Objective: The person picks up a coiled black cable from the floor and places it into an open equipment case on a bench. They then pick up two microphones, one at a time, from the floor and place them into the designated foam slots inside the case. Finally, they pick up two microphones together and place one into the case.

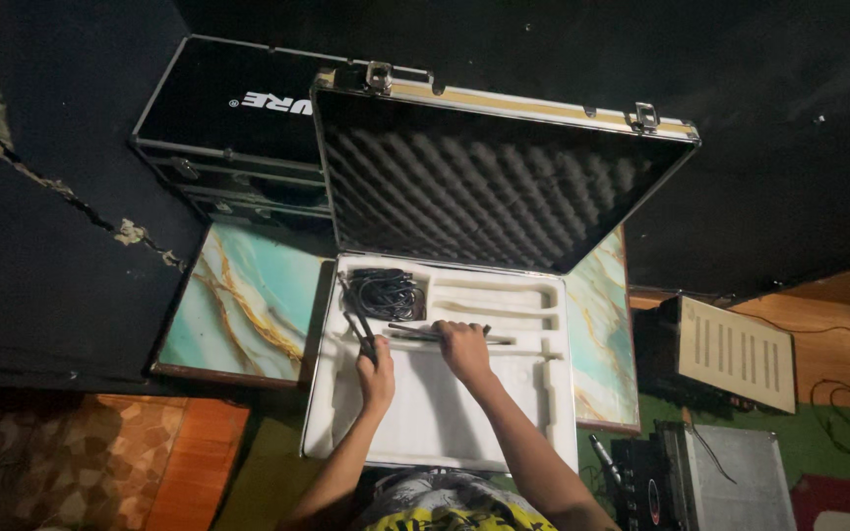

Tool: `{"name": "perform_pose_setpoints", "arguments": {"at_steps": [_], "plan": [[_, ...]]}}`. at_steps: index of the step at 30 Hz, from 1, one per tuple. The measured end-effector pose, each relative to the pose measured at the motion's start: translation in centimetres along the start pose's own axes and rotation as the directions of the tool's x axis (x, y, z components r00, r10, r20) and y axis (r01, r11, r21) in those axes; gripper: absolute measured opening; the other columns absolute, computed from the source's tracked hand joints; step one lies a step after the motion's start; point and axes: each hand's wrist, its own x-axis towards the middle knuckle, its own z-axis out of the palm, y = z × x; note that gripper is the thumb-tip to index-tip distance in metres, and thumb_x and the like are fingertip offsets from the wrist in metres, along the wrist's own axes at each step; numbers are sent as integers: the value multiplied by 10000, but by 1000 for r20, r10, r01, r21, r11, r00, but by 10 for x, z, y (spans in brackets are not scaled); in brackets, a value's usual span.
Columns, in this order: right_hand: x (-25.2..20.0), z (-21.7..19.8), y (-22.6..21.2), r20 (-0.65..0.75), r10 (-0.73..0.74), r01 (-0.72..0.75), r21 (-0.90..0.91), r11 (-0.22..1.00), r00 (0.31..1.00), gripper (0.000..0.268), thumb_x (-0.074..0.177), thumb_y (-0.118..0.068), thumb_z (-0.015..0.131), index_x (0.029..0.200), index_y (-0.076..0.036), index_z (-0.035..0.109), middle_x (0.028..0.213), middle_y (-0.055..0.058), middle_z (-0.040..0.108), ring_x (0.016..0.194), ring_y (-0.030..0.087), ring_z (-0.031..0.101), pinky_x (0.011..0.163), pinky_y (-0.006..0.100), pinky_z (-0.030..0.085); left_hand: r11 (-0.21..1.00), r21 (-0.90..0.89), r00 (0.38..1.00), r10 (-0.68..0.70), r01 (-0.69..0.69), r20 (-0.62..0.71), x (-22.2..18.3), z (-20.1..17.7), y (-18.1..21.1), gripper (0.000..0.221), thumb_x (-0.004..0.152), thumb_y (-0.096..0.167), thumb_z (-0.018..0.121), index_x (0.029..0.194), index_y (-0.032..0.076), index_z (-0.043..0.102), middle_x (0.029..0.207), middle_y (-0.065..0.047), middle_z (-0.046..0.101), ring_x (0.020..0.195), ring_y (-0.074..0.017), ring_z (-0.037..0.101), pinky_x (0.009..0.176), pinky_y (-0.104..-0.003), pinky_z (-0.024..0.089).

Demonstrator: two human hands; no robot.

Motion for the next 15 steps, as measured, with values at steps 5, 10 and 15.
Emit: {"name": "perform_pose_setpoints", "arguments": {"at_steps": [5, 10, 15], "plan": [[-12, -7, -3, -12, -31, 31, 2, 1000, 999, 256, 889, -262, 657, 1068, -80, 629, 996, 125, 639, 996, 344, 596, 863, 515, 437, 995, 98, 998, 38, -34, -40, 0, 3, 3, 343, 1071, 315, 542, 897, 31, 625, 618, 67, 448, 527, -44, 423, 467, -275, 330], [-20, -12, -11, -60, -1, 0, -2, 1000, 998, 363, 863, -297, 658, 1144, -69, 621, 1108, 147, 583, 1065, 354, 513, 904, 532, 389, 997, 12, 993, 73, -72, -98, -2, 6, 1, 285, 1061, 296, 523, 954, 49, 619, 622, 79, 437, 519, -51, 405, 466, -279, 319], [-21, -5, -10, -70, -98, 100, 29, 995, 993, 349, 889, -170, 610, 1232, -110, 638, 1143, 133, 587, 1096, 344, 516, 913, 502, 396, 968, 180, 981, 186, -174, -49, -3, 4, 0, 282, 1046, 286, 551, 993, 31, 660, 609, 68, 492, 519, -44, 459, 473, -259, 369]]}}
